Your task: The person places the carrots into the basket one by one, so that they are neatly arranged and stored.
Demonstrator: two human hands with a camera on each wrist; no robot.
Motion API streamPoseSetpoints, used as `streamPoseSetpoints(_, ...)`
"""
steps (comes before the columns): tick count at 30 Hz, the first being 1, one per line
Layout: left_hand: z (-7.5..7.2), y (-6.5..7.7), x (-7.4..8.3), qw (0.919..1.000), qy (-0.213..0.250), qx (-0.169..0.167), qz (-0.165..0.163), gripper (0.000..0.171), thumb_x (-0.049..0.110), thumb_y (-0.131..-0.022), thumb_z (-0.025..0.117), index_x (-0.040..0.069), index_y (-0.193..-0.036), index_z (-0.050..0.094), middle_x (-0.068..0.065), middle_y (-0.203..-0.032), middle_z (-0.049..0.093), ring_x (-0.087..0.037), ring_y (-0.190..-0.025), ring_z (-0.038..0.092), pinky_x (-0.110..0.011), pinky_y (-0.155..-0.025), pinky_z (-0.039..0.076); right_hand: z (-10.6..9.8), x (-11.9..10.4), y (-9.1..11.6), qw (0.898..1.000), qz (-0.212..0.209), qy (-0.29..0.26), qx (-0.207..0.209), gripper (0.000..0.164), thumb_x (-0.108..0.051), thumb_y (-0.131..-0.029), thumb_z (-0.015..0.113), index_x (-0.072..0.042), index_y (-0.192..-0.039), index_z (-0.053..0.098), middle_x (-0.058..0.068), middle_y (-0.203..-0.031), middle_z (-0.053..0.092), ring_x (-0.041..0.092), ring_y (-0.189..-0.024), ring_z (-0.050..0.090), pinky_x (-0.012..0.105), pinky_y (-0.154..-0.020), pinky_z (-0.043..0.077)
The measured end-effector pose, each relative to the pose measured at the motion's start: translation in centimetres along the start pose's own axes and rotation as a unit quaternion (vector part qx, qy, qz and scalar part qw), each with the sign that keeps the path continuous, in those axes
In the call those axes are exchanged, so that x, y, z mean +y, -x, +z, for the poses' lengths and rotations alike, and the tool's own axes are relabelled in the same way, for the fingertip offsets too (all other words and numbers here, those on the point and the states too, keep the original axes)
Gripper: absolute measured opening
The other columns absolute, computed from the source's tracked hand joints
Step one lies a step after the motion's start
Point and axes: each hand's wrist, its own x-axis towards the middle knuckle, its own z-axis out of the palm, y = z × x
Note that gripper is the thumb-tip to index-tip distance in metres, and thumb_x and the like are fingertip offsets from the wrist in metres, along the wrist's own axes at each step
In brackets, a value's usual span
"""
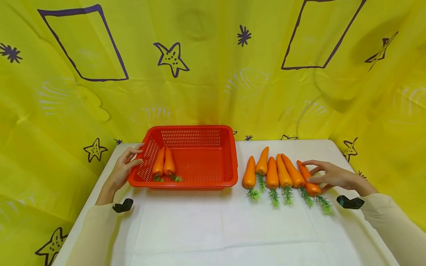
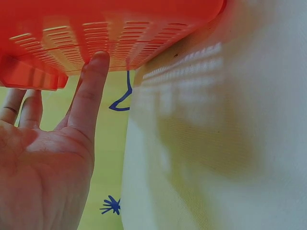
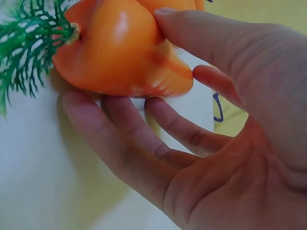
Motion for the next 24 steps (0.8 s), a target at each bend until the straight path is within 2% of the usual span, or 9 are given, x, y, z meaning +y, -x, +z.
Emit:
streamPoseSetpoints(3, 0.01, 0.04, 0.06, 1.0, 0.001, 0.002, -0.001, 0.019, -0.002, -0.104, 0.053, -0.003, -0.123, 0.05, -0.009, -0.166, 0.029, -0.009, -0.14, 0.043, -0.028, -0.092, 0.056, 0.1, -0.14, -0.2, 1.0, 0.003, 0.012, 0.004, 0.079, -0.013, -0.097, 0.071, 0.005, -0.157, 0.023, 0.047, -0.138, 0.034, 0.033, -0.088, 0.069, 0.047, -0.072, 0.063)
streamPoseSetpoints(14, 0.11, 0.05, 0.23, 0.9999, -0.007, 0.005, -0.008, 0.021, 0.0, -0.104, 0.053, -0.004, -0.125, 0.05, -0.008, -0.166, 0.029, -0.024, -0.15, 0.028, -0.028, -0.093, 0.056, 0.07, -0.2, -0.4, 1.0, -0.001, 0.024, 0.0, 0.078, -0.014, -0.098, 0.071, 0.006, -0.157, 0.024, 0.048, -0.138, 0.034, 0.035, -0.093, 0.069, 0.045, -0.073, 0.063)
streamPoseSetpoints(20, 0.09, 0.11, 0.13, 1.0, -0.005, 0.004, -0.007, 0.021, -0.002, -0.104, 0.052, -0.006, -0.125, 0.049, -0.009, -0.167, 0.027, -0.03, -0.157, 0.012, -0.026, -0.093, 0.055, 0.08, -0.16, -0.38, 1.0, -0.004, 0.022, -0.001, 0.078, -0.014, -0.098, 0.07, 0.006, -0.157, 0.024, 0.048, -0.139, 0.034, 0.034, -0.096, 0.068, 0.045, -0.073, 0.063)
streamPoseSetpoints(24, 0.1, 0.13, 0.16, 0.9999, -0.01, 0.004, -0.008, 0.021, -0.002, -0.104, 0.052, -0.005, -0.125, 0.049, -0.009, -0.167, 0.027, -0.03, -0.157, 0.009, -0.026, -0.093, 0.055, 0.09, -0.21, -0.35, 1.0, -0.003, 0.021, -0.003, 0.078, -0.013, -0.098, 0.07, 0.006, -0.158, 0.023, 0.048, -0.139, 0.035, 0.034, -0.096, 0.068, 0.045, -0.074, 0.063)
